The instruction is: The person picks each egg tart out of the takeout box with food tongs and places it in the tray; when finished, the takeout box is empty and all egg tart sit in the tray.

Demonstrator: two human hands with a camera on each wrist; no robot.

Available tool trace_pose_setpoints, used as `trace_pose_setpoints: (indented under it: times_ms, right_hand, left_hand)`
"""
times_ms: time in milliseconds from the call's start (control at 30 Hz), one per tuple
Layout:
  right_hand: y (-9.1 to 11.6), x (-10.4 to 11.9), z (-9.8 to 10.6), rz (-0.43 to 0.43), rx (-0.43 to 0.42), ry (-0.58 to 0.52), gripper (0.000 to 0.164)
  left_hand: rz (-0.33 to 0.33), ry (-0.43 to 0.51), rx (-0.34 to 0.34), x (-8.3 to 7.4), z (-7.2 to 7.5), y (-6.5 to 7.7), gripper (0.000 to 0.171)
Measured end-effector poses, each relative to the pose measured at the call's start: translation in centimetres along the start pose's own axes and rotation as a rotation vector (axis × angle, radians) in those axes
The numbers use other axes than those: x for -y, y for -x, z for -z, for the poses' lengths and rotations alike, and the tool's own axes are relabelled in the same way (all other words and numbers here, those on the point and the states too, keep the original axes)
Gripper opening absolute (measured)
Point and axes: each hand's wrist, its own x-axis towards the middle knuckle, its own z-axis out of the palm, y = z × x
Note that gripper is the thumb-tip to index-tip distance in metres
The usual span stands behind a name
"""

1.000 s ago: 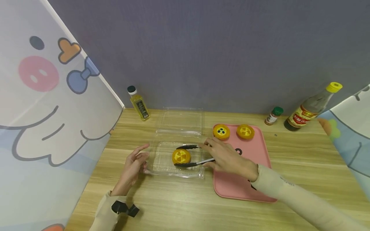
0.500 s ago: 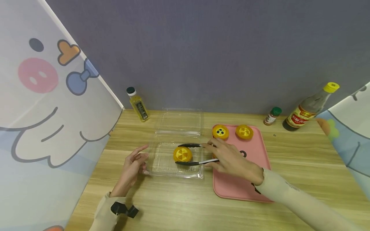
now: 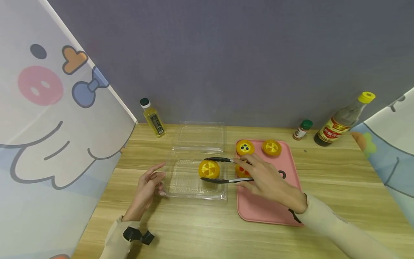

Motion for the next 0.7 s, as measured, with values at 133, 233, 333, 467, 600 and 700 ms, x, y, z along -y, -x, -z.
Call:
trace_pose_setpoints:
  times_ms: [133,233,333,467,600,700]
  right_hand:
    - [0.6,-0.2,0.6,-0.002,-0.020,0.004,0.082]
    - [1.1,-0.4,0.9,-0.011,-0.028,-0.003,0.085]
    - [1.5,-0.7,1.2,-0.030,-0.033,-0.006,0.082]
    - [2.2,-1.1,1.6,-0.054,-0.043,0.006,0.077]
    - [3.1,-1.6,1.9,-0.071,-0.063,0.024,0.074]
    - [3.9,-2.0,2.0,-0.093,-0.072,0.022,0.072]
  left_hand:
    - [0.013,0.000,-0.018,0.0,-0.1,0.0,0.049]
    - [0.023,-0.004,-0.022,-0.1,-0.2,0.0,0.049]
    - [0.030,-0.005,-0.028,-0.1,-0.2,0.1,0.049]
    - [0.032,-0.001,-0.032,-0.1,-0.3,0.1,0.049]
    - [0.025,-0.007,-0.018,-0.1,-0.3,0.2,0.050]
    - [0.021,-0.009,-0.012,-0.1,-0.4,0.2,0.050]
